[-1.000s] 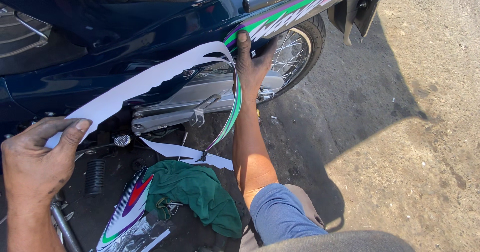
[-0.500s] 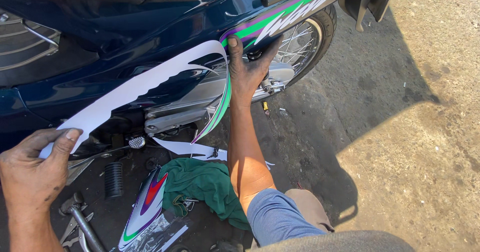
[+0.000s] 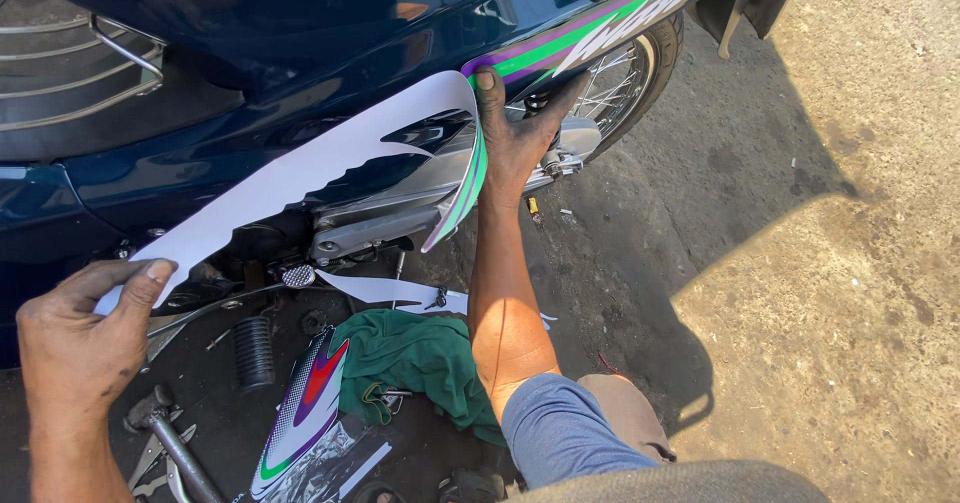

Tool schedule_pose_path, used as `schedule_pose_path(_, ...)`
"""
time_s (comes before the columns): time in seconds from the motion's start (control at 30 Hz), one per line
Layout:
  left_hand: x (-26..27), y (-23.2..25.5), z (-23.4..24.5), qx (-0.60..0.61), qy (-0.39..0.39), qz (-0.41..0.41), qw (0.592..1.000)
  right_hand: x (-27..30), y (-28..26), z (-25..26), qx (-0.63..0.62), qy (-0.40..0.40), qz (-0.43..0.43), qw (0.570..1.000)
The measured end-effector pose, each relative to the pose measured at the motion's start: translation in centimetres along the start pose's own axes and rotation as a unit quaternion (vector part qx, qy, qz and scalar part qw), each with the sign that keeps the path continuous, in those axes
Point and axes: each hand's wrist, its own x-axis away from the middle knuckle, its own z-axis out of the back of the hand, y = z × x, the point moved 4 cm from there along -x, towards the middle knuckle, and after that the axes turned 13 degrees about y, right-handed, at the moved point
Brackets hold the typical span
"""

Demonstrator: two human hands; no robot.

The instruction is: The person removes a colorful sticker from its plastic packaging and backing paper. They then apply the sticker to the side panel of a blue motorcycle, smoothing it down with their hands. The person also handles a smaller sticker and a green cloth during the process.

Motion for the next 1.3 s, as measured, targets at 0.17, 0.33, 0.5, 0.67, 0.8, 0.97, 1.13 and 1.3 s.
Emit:
schedule_pose_path(0.17,0.4,-0.2,-0.4,0.017,-0.014,0.030,0.999,0.1,-0.6,0.2,0.023,-0.013,0.003,1.000)
schedule_pose_path(0.33,0.3,0.1,-0.8,0.042,-0.012,0.047,0.998,-0.2,-0.3,2.7,-0.050,-0.026,-0.002,0.998)
schedule_pose_path(0.5,0.0,0.7,-1.4,0.054,-0.002,0.057,0.997,4.2,-3.6,8.6,-0.100,-0.119,0.104,0.982)
schedule_pose_path(0.67,0.4,0.2,-2.0,0.034,0.009,0.035,0.999,7.5,-5.5,8.6,0.126,-0.166,0.220,0.953)
schedule_pose_path(0.8,0.6,0.4,-2.2,0.002,0.016,0.032,0.999,7.8,-6.1,7.2,0.099,-0.103,0.300,0.943)
schedule_pose_path(0.97,1.4,4.4,-1.3,-0.094,0.090,-0.081,0.988,8.2,-6.2,6.8,0.048,-0.081,0.326,0.941)
schedule_pose_path(1.13,2.5,18.5,-0.4,-0.179,0.247,-0.272,0.913,8.1,-7.2,6.8,-0.001,-0.091,0.359,0.929)
schedule_pose_path(1.3,0.7,25.8,-6.6,0.097,-0.058,-0.010,0.994,7.6,-6.0,6.7,-0.098,-0.066,0.339,0.933)
